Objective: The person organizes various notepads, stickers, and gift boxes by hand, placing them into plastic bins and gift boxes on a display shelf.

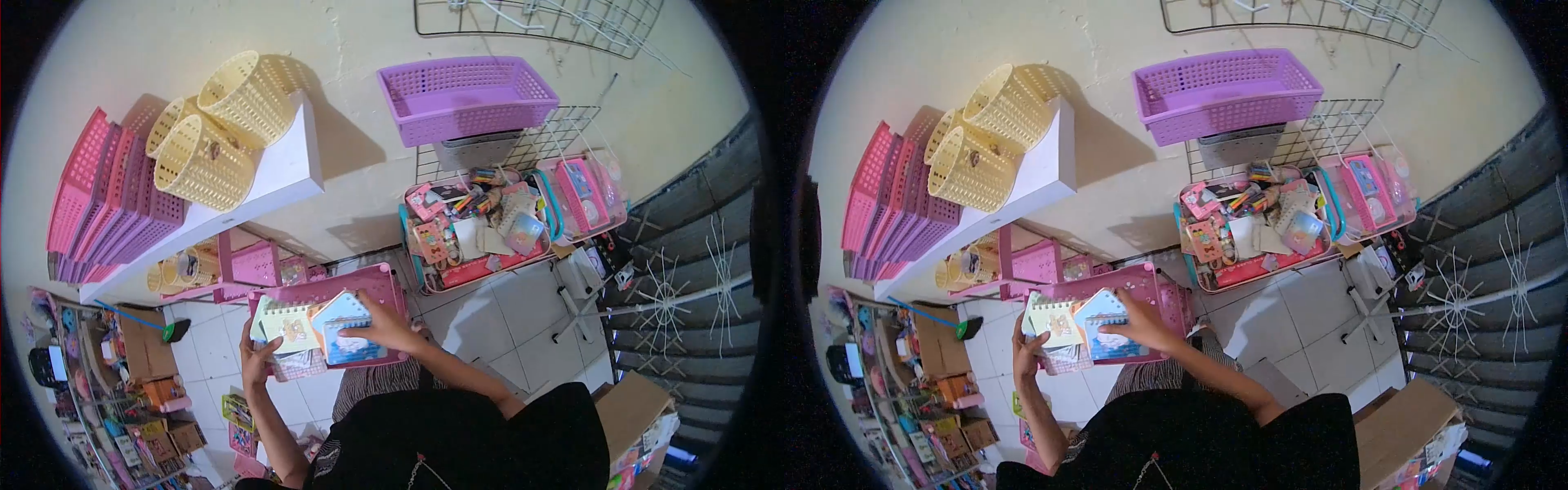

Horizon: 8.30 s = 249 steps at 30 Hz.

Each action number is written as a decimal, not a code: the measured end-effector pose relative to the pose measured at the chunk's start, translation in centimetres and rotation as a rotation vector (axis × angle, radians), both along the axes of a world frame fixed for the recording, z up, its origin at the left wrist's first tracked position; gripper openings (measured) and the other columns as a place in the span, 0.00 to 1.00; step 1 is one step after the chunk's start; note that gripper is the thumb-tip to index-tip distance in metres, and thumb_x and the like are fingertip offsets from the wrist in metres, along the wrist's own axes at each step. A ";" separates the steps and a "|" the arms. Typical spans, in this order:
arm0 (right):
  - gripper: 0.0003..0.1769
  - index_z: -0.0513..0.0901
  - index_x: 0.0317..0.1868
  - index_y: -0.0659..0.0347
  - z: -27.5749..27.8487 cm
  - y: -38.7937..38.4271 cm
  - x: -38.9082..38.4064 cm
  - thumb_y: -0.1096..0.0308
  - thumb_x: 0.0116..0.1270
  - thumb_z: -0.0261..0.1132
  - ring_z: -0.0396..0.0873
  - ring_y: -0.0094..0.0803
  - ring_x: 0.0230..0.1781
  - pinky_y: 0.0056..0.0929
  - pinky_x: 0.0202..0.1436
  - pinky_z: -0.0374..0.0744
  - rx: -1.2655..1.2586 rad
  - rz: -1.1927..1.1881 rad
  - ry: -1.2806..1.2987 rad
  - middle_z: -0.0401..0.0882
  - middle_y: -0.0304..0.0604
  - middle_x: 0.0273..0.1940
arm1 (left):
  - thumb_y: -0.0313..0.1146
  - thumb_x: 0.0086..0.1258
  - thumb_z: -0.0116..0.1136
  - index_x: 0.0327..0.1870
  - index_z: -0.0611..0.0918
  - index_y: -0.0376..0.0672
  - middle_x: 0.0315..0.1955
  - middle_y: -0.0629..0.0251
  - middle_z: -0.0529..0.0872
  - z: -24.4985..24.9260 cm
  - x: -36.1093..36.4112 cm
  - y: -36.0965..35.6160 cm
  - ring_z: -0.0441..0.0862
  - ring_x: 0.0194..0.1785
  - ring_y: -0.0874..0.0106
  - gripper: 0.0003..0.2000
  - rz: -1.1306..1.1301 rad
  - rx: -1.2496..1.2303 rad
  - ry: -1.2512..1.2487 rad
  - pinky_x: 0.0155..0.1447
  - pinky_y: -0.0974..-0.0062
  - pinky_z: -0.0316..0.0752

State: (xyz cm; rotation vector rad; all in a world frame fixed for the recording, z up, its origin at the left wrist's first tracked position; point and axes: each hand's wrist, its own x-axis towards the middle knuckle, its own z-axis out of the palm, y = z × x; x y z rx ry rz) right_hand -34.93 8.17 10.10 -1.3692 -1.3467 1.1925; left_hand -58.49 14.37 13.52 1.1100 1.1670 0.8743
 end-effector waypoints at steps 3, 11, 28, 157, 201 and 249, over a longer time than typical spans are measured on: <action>0.35 0.57 0.47 0.71 -0.9 0.2 -1.9 0.52 0.48 0.59 0.72 0.49 0.31 0.37 0.31 0.70 -0.047 -0.066 -0.189 0.71 0.59 0.31 | 0.19 0.41 0.57 0.45 0.67 0.34 0.36 0.58 0.75 -2.5 -1.3 0.9 0.73 0.39 0.71 0.24 0.051 -0.092 -0.078 0.43 0.75 0.68; 0.33 0.52 0.51 0.74 -2.8 -0.6 -1.6 0.58 0.53 0.54 0.71 0.46 0.37 0.36 0.40 0.68 -0.064 -0.096 -0.526 0.69 0.62 0.34 | 0.33 0.48 0.58 0.41 0.70 0.32 0.34 0.58 0.76 -3.0 0.6 3.2 0.73 0.35 0.72 0.20 -0.074 -0.130 0.300 0.40 0.78 0.66; 0.42 0.50 0.56 0.58 -15.0 5.5 10.2 0.54 0.43 0.61 0.50 0.59 0.54 0.53 0.46 0.60 -0.391 -0.621 -0.794 0.48 0.55 0.56 | 0.31 0.54 0.50 0.35 0.73 0.35 0.30 0.61 0.76 1.9 12.2 3.8 0.72 0.34 0.72 0.10 0.051 0.701 0.663 0.41 0.76 0.64; 0.32 0.63 0.48 0.60 -15.1 -5.4 23.2 0.78 0.36 0.57 0.61 0.43 0.48 0.37 0.49 0.61 -0.186 -0.915 -0.839 0.65 0.49 0.44 | 0.52 0.35 0.59 0.52 0.62 0.44 0.52 0.52 0.58 0.0 11.4 0.8 0.56 0.54 0.57 0.39 -0.804 0.964 0.983 0.54 0.56 0.46; 0.09 0.76 0.33 0.61 -0.2 -1.2 6.9 0.77 0.48 0.58 0.72 0.30 0.37 0.23 0.38 0.71 0.177 -0.119 0.553 0.72 0.43 0.38 | 0.33 0.54 0.50 0.47 0.63 0.35 0.40 0.58 0.70 1.2 13.3 -3.7 0.68 0.43 0.69 0.21 0.182 0.069 0.184 0.47 0.72 0.63; 0.12 0.66 0.34 0.63 -0.4 0.9 7.9 0.67 0.52 0.58 0.68 0.23 0.33 0.22 0.36 0.68 -0.105 -0.265 0.467 0.68 0.38 0.31 | 0.46 0.62 0.34 0.54 0.54 0.34 0.52 0.53 0.57 -3.1 7.0 -5.3 0.54 0.55 0.64 0.26 0.682 0.275 0.711 0.57 0.70 0.47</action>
